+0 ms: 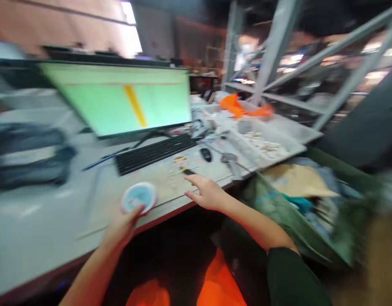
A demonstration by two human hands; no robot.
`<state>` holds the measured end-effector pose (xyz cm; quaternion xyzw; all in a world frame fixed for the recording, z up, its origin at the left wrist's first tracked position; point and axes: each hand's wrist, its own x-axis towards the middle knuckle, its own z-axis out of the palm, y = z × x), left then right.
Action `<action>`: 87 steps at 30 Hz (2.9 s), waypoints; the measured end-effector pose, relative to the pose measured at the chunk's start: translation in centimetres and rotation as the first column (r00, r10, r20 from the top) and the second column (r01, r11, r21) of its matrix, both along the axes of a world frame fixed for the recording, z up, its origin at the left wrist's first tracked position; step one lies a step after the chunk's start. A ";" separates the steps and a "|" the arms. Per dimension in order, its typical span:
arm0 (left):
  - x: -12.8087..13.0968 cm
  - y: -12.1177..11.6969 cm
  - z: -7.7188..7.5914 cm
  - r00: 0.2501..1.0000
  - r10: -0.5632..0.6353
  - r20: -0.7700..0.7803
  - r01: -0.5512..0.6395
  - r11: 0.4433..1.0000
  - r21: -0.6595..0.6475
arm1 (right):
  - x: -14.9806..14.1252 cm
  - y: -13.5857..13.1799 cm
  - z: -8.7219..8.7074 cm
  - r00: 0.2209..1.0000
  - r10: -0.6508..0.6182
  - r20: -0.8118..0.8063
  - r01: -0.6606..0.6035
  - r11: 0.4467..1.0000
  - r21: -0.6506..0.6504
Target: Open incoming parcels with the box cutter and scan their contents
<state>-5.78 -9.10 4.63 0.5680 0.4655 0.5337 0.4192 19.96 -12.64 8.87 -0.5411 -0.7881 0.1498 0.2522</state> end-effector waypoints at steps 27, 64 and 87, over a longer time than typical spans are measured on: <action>1.0 -10.9 -6.1 0.348 0.479 0.806 0.135 0.825 -0.549 | -15.5 -4.5 -10.9 0.875 0.441 -0.201 -0.310 0.828 0.466; -2.5 -14.5 -4.3 0.348 0.466 0.813 0.265 0.783 -0.562 | -7.8 -2.0 -7.0 0.952 0.283 -0.114 -0.228 0.909 0.349; -3.9 -17.5 -6.4 0.234 0.073 0.969 0.546 0.815 -0.193 | -11.6 -6.7 -10.3 0.446 0.161 -0.881 -0.522 0.846 -0.109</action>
